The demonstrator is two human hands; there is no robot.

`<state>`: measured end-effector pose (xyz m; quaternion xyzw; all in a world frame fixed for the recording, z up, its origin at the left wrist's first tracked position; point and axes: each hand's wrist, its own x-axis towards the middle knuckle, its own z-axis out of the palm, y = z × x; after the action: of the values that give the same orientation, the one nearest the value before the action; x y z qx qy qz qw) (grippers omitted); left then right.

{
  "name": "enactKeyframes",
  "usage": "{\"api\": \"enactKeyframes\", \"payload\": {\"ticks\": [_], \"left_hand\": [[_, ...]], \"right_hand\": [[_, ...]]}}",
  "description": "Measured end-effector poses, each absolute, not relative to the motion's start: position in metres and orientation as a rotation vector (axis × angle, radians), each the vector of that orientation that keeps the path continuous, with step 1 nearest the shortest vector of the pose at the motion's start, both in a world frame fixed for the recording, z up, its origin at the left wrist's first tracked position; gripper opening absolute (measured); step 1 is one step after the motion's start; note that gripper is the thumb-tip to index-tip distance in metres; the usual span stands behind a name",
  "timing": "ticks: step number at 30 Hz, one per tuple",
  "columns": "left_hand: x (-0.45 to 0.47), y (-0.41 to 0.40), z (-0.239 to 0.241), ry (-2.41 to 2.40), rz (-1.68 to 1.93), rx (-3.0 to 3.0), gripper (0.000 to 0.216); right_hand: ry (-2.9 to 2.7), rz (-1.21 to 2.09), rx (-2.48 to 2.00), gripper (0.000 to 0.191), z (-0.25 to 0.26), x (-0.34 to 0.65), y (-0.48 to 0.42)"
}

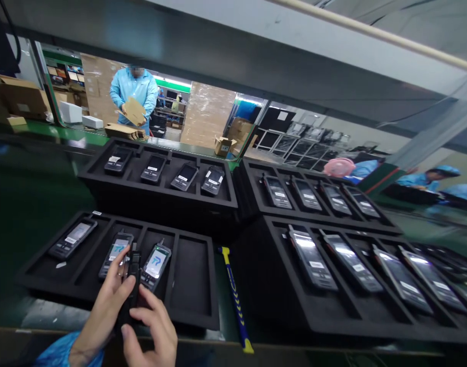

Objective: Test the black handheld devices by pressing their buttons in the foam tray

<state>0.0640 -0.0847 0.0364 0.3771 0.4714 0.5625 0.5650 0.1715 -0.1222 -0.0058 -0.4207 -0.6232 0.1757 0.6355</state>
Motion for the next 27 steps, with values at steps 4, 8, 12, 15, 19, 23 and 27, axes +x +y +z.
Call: {"api": "enactKeyframes", "payload": {"ticks": [4, 8, 12, 15, 19, 23, 27], "left_hand": [[0.067, -0.085, 0.027, 1.128, 1.394, 0.895, 0.072], [0.065, -0.085, 0.024, 1.144, 1.385, 0.889, 0.076], [0.064, -0.085, 0.026, 1.137, 1.388, 0.915, 0.073], [0.064, -0.088, 0.028, 1.112, 1.362, 0.91, 0.073], [0.067, -0.095, 0.033, 1.085, 1.29, 0.957, 0.072], [0.069, -0.098, 0.033, 1.053, 1.274, 0.948, 0.071], [0.071, -0.098, 0.028, 1.06, 1.364, 0.895, 0.072]], "right_hand": [[-1.538, 0.182, -0.914, 0.019, -0.01, 0.177, -0.116], [-1.62, 0.187, -0.856, 0.02, -0.007, 0.184, -0.114], [-1.553, 0.323, -0.93, 0.017, 0.0, 0.179, -0.117], [-1.516, 0.361, -0.95, 0.019, 0.007, 0.181, -0.117], [-1.625, 0.492, -0.898, 0.029, 0.013, 0.193, -0.113], [-1.35, 0.697, -0.995, 0.026, 0.012, 0.19, -0.113], [-1.066, 1.056, -0.931, 0.038, 0.005, 0.175, -0.118]]}}
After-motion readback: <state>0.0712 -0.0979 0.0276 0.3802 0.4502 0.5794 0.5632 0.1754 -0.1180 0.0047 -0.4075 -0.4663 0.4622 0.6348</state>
